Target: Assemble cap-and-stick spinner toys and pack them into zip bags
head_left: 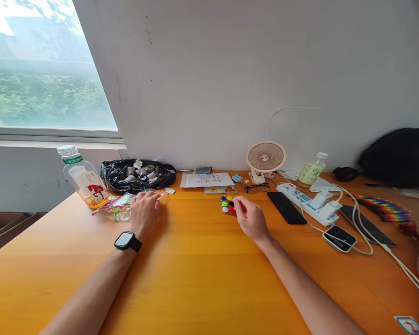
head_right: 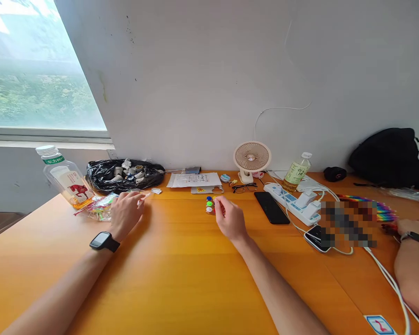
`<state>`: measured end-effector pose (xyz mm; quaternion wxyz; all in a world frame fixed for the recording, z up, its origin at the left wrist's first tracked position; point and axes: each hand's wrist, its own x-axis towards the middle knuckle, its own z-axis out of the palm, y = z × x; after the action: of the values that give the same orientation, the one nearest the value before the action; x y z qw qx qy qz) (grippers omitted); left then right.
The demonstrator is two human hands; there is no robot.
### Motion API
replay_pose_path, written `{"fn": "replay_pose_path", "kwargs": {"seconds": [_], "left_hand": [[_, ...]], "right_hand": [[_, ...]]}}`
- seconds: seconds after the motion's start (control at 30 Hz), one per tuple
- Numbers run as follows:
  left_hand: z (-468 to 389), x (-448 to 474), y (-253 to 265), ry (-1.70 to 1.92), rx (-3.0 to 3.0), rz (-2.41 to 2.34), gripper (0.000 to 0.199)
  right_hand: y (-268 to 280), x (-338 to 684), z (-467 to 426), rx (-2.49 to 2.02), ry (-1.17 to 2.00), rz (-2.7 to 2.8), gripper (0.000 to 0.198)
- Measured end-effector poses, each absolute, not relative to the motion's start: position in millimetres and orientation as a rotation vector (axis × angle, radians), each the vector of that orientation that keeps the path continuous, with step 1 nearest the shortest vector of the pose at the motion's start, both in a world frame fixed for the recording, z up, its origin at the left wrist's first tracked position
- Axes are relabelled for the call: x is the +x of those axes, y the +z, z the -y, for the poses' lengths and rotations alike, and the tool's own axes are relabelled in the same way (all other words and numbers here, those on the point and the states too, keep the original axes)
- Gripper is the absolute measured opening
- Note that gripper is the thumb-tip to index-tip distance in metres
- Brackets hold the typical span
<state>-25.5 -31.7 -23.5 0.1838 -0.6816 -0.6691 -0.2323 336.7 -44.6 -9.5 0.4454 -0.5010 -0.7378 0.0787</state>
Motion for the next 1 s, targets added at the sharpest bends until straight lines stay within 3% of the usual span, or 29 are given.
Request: {"fn": "replay_pose_path", "kwargs": {"seconds": [0.13, 0.27, 0.4, 0.63, 0.83, 1.0], "left_hand": [[33.9, -12.6, -28.0, -0.526, -1.921, 1.922, 0.020], [36.9, -7.1, -24.6, -0.498, -1.926, 1.927, 0.034], [35.0, -13.4, -25.6, -0.507, -1.907, 1.954, 0.023], [32.1, -17.3, -29.3, -0.571, -1.957, 1.949, 0.025], [31.9, -6.3, -29.6, -0.867, -2.263, 1.671, 0.025], [48.6, 10.5, -18.9, -0.847, -2.726, 1.429, 0.036]], "right_hand": [[-13.7, 344.4, 36.3, -1.293, 0.212, 1.745, 0.034], [-20.7, 342.9, 32.0, -1.296, 0.119, 1.811, 0.028], [-23.4, 343.7, 28.8, -1.313, 0.088, 1.820, 0.026], [-32.6, 359.1, 13.5, -1.428, 0.052, 1.785, 0.029], [-51.0, 362.3, 6.6, -1.480, 0.092, 1.873, 0.044], [-57.0, 353.6, 16.2, -1.485, 0.062, 2.158, 0.065]]}}
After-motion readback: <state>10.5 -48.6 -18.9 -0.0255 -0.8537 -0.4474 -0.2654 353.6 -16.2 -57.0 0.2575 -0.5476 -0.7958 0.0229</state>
